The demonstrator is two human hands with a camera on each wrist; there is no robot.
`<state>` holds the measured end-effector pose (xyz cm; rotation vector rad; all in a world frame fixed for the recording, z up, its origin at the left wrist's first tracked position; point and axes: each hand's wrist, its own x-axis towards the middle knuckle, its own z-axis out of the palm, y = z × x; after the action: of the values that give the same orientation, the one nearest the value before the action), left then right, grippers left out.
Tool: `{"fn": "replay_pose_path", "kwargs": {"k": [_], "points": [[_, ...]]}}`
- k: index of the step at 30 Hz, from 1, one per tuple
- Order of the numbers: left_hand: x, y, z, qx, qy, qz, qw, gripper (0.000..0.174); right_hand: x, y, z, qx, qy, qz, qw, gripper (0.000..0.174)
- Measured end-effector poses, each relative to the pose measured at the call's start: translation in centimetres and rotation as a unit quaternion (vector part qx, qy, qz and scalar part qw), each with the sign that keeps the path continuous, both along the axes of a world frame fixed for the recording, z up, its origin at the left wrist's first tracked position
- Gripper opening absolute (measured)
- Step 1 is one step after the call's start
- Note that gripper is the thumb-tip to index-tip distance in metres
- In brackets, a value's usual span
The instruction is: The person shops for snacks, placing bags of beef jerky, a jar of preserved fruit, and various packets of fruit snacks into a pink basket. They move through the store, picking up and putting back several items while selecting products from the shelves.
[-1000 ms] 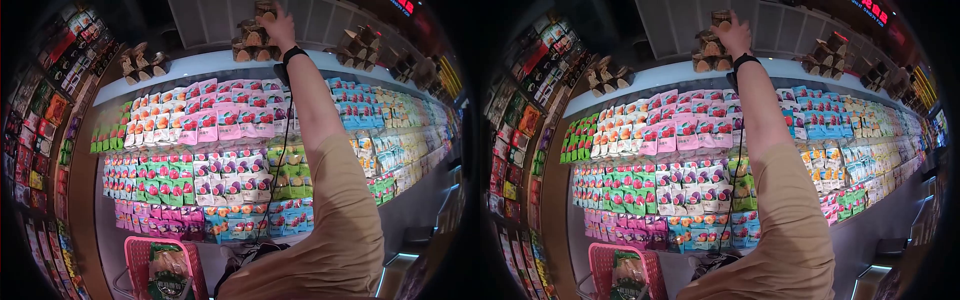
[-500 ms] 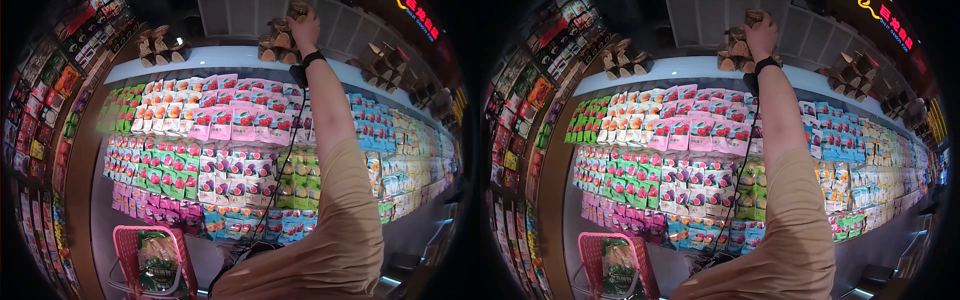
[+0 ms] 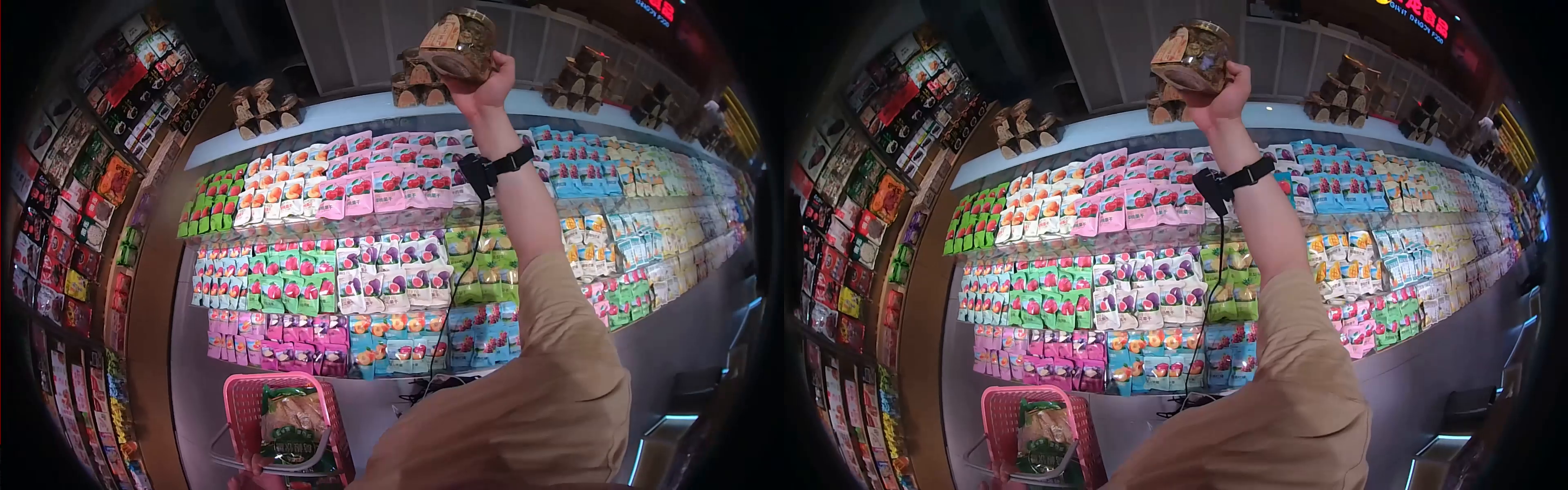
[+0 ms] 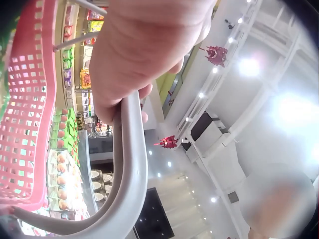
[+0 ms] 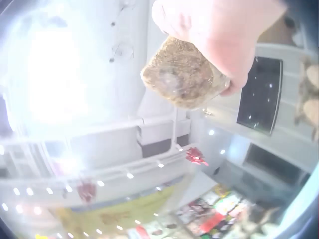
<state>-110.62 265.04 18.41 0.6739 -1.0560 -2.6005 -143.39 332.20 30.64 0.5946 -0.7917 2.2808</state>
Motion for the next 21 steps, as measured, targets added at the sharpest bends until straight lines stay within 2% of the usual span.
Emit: {"fn": "replay_pose_path", "kwargs": {"k": [2,3,4,6,7,10,11,14,15,18,19,21], "points": [[1.1,-2.0,-1.5,0.055,0.03,-0.058,0.996,0.059,5.6,-3.4,-0.1,0.0,0.008,0.169,0.986,0.069],[1.8,-2.8,-1.7,0.086,0.037,-0.089,0.992,0.055,7.5,-4.6,-0.6,-0.005,0.056,0.271,0.961,0.074],[2.3,-2.3,-0.8,0.066,0.026,-0.084,0.994,0.054,9.7,-6.0,-1.2,-0.012,0.103,0.37,0.923,0.078],[3.2,-0.6,0.8,0.022,0.004,-0.067,0.997,0.053,15.0,-9.4,-2.0,-0.006,0.1,0.378,0.92,0.081],[4.1,-0.3,1.7,0.039,0.057,-0.14,0.988,0.053,17.6,-11.0,-2.4,0.002,0.104,0.365,0.925,0.084],[6.2,-2.1,0.7,0.09,0.099,-0.189,0.973,0.059,24.7,-14.2,-3.6,0.019,0.085,0.346,0.934,0.09],[6.9,-3.3,-0.6,0.063,0.081,-0.167,0.98,0.077,26.7,-14.9,-4.0,0.007,0.09,0.358,0.929,0.092],[8.1,-5.4,-1.8,0.146,0.134,-0.356,0.913,0.038,33.5,-17.1,-3.8,0.007,0.033,0.275,0.961,0.081],[8.1,-6.1,-2.6,0.169,0.116,-0.385,0.9,0.035,35.0,-17.0,-4.1,0.014,0.036,0.293,0.955,0.086],[9.7,-4.7,-2.9,0.19,0.118,-0.412,0.884,0.032,39.9,-17.8,-4.0,0.019,0.005,0.248,0.969,0.087],[10.0,-3.9,-2.9,0.194,0.12,-0.427,0.875,0.031,40.9,-17.6,-4.2,-0.009,-0.004,0.265,0.964,0.091],[11.2,-2.4,-2.8,0.199,0.122,-0.447,0.864,0.029,43.3,-17.5,-5.7,0.014,-0.023,0.232,0.972,0.093]]}}
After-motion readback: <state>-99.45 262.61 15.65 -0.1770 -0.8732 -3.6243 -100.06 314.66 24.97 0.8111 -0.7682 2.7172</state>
